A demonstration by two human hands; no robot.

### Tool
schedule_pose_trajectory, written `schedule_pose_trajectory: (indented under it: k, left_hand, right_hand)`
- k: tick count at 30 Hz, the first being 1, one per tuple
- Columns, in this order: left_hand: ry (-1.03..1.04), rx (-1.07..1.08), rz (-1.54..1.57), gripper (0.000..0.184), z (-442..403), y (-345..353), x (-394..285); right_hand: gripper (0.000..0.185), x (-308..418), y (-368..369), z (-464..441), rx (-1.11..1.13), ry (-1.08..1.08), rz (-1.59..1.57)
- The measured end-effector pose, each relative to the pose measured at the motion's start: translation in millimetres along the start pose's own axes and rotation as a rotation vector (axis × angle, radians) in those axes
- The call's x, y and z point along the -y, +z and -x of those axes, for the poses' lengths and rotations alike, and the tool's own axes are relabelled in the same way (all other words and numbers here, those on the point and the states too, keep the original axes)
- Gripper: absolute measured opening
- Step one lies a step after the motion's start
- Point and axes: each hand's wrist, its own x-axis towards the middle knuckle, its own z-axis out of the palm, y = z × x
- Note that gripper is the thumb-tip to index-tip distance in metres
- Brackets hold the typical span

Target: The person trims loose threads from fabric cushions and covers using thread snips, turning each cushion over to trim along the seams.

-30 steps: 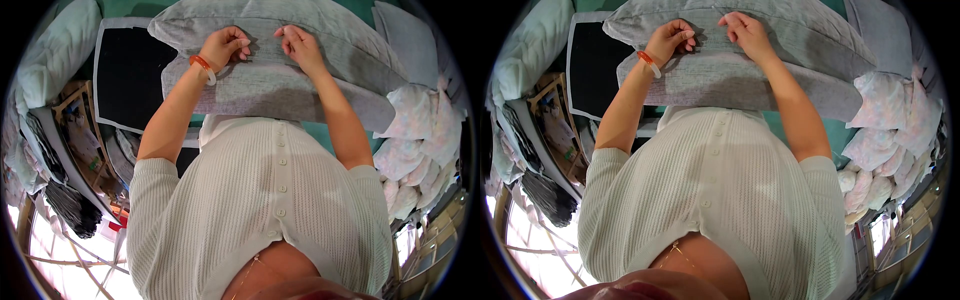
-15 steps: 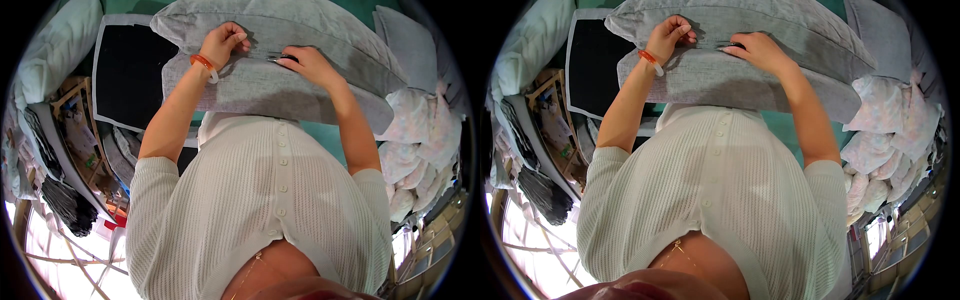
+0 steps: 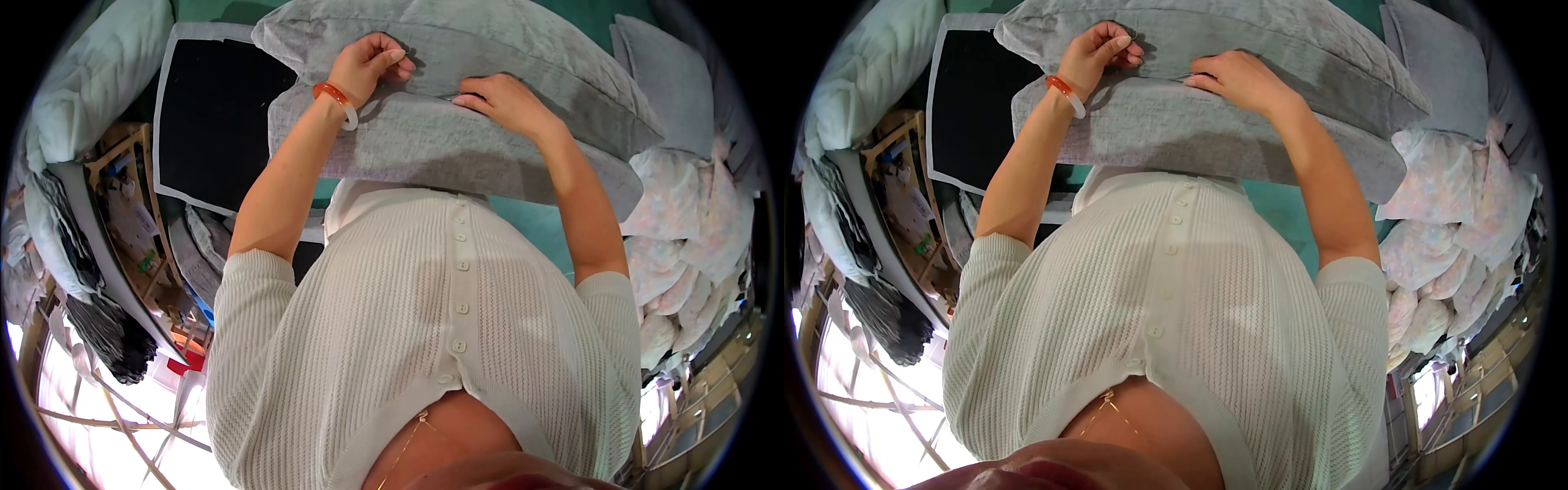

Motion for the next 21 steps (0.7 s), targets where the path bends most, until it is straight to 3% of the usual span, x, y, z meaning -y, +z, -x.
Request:
schedule_pose_trajectory:
  k: [4,9,21]
  left_hand:
    - [0.042,-0.036,0.038,0.012,0.0,-2.3,0.0]
    - [0.145,-0.177,0.054,0.010,3.0,-0.6,-5.9]
    - [0.108,-0.185,0.143,0.010,4.8,-3.3,0.9]
  right_hand:
    - [0.033,15.9,1.1,-5.7,-0.083,-0.020,-0.138]
    - [0.039,39.7,6.4,-36.7,-0.078,0.031,0.057]
    - [0.036,42.9,16.6,-53.0,-0.013,-0.013,0.062]
